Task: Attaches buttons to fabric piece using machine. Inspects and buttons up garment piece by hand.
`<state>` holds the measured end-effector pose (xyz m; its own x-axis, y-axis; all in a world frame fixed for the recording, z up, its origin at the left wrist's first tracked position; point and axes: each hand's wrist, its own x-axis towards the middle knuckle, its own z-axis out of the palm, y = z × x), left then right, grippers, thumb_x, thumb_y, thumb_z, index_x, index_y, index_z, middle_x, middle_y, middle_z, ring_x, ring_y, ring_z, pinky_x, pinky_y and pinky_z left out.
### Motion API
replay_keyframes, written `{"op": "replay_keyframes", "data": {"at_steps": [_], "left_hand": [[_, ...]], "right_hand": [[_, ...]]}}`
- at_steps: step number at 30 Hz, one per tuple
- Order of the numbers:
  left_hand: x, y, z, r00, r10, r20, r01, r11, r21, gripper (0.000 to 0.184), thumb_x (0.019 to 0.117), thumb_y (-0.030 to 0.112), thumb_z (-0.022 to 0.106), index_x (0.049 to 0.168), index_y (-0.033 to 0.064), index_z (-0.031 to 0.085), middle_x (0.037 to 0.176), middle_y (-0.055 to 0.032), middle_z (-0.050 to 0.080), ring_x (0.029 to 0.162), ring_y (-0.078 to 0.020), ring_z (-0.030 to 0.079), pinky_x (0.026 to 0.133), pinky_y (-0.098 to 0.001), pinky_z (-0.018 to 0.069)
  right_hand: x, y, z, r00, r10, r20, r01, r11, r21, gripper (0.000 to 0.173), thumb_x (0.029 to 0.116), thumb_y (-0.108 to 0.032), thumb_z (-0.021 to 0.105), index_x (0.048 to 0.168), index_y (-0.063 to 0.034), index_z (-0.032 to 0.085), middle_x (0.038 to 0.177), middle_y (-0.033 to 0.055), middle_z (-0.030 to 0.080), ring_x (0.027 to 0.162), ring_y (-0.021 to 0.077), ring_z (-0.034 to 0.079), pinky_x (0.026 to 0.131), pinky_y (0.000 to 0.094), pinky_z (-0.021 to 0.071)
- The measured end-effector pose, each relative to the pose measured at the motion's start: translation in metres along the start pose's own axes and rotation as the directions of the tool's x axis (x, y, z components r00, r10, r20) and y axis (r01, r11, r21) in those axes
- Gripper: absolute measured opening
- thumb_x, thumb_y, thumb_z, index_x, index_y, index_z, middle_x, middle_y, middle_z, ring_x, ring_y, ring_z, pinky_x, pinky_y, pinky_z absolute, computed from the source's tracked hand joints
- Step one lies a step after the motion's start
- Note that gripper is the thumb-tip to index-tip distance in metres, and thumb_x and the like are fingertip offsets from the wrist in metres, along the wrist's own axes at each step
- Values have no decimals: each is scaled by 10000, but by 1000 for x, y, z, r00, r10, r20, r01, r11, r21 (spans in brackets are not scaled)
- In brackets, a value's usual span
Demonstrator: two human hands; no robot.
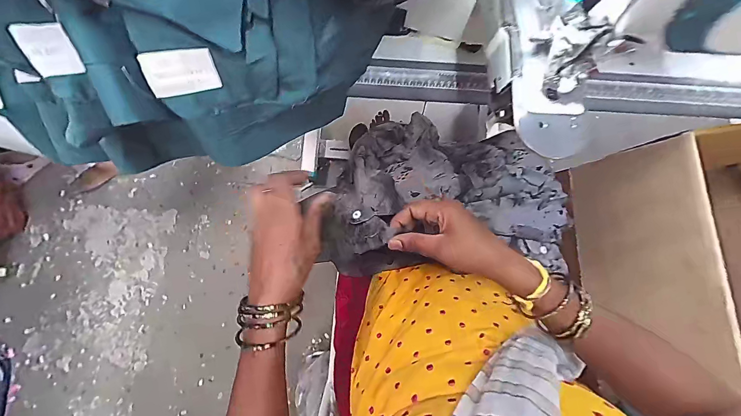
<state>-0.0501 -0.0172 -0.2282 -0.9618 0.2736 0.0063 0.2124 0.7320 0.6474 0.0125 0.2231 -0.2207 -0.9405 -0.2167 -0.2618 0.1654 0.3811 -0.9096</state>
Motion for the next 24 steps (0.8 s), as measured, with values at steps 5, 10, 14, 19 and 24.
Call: {"op": "replay_keyframes", "data": {"at_steps": [5,10,14,19,24], "left_hand": [[19,65,31,770,464,438,-181,817,-547,360,1098,323,403,1123,74,662,890,70,647,819,52,582,776,-180,495],[41,99,38,609,633,478,-210,709,-673,273,1034,341,571,945,100,665,858,117,602,806,94,542,735,-113,456],[49,129,37,530,717,453,-314,662,-681,296,1015,375,617,994,91,698,918,69,610,886,51,550,787,-138,453],[62,143,25,567,709,419,-400,682,-612,307,994,417,639,964,115,687,902,82,616,874,62,556,782,-131,459],[74,146,18,671,666,327,-461,719,-520,324,970,460,660,931,139,674,878,100,599,870,64,546,788,-132,450]], "right_hand": [[-38,-13,-46,993,19,113,-53,950,308,146,921,-141,727,1041,-76,677,734,-121,580,628,-55,531,605,126,462],[-71,-7,-94,995,-67,68,44,954,297,144,898,-174,764,959,-134,640,715,-152,589,644,-75,552,609,109,465],[-79,3,-117,969,-147,197,81,947,311,181,910,-180,752,930,-137,577,730,-140,561,645,-75,534,597,108,448],[-81,-5,-134,966,-251,53,232,943,238,204,958,-252,701,846,-159,558,684,-163,515,624,-95,502,587,96,420],[-69,-19,-152,913,-370,-173,377,926,10,240,939,-280,734,802,-143,593,682,-145,523,639,-94,485,600,92,394]]}}
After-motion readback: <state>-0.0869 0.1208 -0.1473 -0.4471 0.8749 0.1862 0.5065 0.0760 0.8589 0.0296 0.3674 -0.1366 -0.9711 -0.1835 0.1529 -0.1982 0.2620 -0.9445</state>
